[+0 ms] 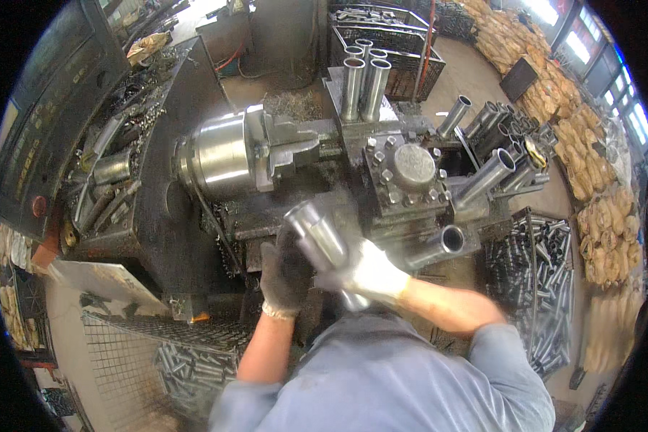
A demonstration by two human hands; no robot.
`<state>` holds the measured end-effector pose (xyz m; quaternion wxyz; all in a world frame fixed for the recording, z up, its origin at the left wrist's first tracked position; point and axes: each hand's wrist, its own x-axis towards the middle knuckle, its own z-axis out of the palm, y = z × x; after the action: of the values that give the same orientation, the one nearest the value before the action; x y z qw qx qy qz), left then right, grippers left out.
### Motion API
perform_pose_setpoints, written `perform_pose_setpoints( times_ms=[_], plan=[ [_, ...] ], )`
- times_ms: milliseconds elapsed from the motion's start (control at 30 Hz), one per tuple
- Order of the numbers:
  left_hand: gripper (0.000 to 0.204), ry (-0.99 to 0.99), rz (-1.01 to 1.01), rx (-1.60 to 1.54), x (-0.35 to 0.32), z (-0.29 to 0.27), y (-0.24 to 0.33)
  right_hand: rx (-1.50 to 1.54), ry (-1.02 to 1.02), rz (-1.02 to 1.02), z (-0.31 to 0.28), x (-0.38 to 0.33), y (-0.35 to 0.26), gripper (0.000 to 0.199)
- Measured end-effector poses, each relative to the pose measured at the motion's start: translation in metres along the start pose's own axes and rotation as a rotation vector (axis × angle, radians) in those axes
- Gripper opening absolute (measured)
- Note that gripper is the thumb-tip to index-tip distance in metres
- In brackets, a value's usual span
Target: The person repeatedly loads cylindrical metal blanks into a lathe chuck, operates the machine controls, and removes finished metal parts. The person places the finished parts into a nearby wire basket. The task is performed continuously in a repetitive cycle.
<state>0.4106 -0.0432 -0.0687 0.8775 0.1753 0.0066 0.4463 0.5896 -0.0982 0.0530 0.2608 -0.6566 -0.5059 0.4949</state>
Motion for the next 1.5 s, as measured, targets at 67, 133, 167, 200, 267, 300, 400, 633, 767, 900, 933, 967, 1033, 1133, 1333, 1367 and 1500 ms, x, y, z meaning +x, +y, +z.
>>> perform_pose_setpoints(
  times_ms=[67,133,167,200,267,300,400,633,767,900,933,967,1033,1133,1333,1367,1500],
  plan=[
    [0.075,0.163,-0.149,0.653,0.044,-0.026,0.009,-0.201,-0.033,-0.271,-0.029,-0.016,-0.034,0.094],
    [0.078,0.427,-0.426,1.191,0.081,-0.048,-0.002,-0.413,0.019,-0.697,-0.072,-0.012,-0.071,0.088],
    [0.078,0.316,-0.479,1.715,0.101,-0.053,-0.013,-0.551,0.106,-0.74,-0.09,0.002,-0.089,0.086],
    [0.071,0.278,-0.316,1.911,0.105,-0.056,-0.013,-0.636,0.215,-0.942,-0.109,0.019,-0.102,0.084],
    [0.055,0.288,0.413,1.699,0.104,-0.053,-0.018,-1.068,0.218,-0.72,-0.161,0.064,-0.119,0.075],
    [0.054,0.432,0.321,1.621,0.093,-0.049,-0.019,-1.23,0.228,-0.638,-0.178,0.093,-0.121,0.069],
    [0.041,0.562,0.258,1.583,0.028,-0.044,0.004,-1.745,0.165,-0.531,-0.209,0.174,-0.097,0.059],
    [0.033,1.281,-0.012,1.167,-0.157,-0.116,0.01,-1.08,-0.376,-0.232,-0.176,0.271,-0.034,0.068],
    [0.028,1.503,0.396,0.758,-0.23,-0.158,0.039,-1.118,-0.41,-0.265,-0.159,0.281,-0.041,0.065],
    [0.036,1.396,0.623,0.383,-0.241,-0.143,0.09,-1.112,-0.378,-0.283,-0.179,0.282,-0.05,0.061],
    [0.04,1.34,0.599,0.414,-0.237,-0.13,0.101,-1.154,-0.365,-0.237,-0.185,0.283,-0.049,0.065],
    [0.041,1.301,0.587,0.367,-0.232,-0.117,0.109,-1.202,-0.555,-0.053,-0.189,0.285,-0.047,0.067],
    [0.042,1.297,0.602,0.24,-0.222,-0.097,0.121,-1.207,-0.494,0.004,-0.19,0.289,-0.042,0.052],
    [0.039,1.316,0.593,0.212,-0.221,-0.087,0.132,-0.889,-0.413,-0.244,-0.169,0.293,-0.041,0.052],
    [0.022,1.415,0.499,0.397,-0.24,-0.129,0.15,-1.127,-0.156,-0.262,-0.174,0.224,-0.085,0.075],
    [0.024,1.481,0.525,0.753,-0.241,-0.128,0.149,-1.116,-0.041,-0.319,-0.183,0.2,-0.096,0.071],
    [0.05,1.898,0.422,1.756,-0.21,-0.067,0.142,-0.65,0.427,-0.694,-0.222,0.06,-0.089,0.055]
  ],
)
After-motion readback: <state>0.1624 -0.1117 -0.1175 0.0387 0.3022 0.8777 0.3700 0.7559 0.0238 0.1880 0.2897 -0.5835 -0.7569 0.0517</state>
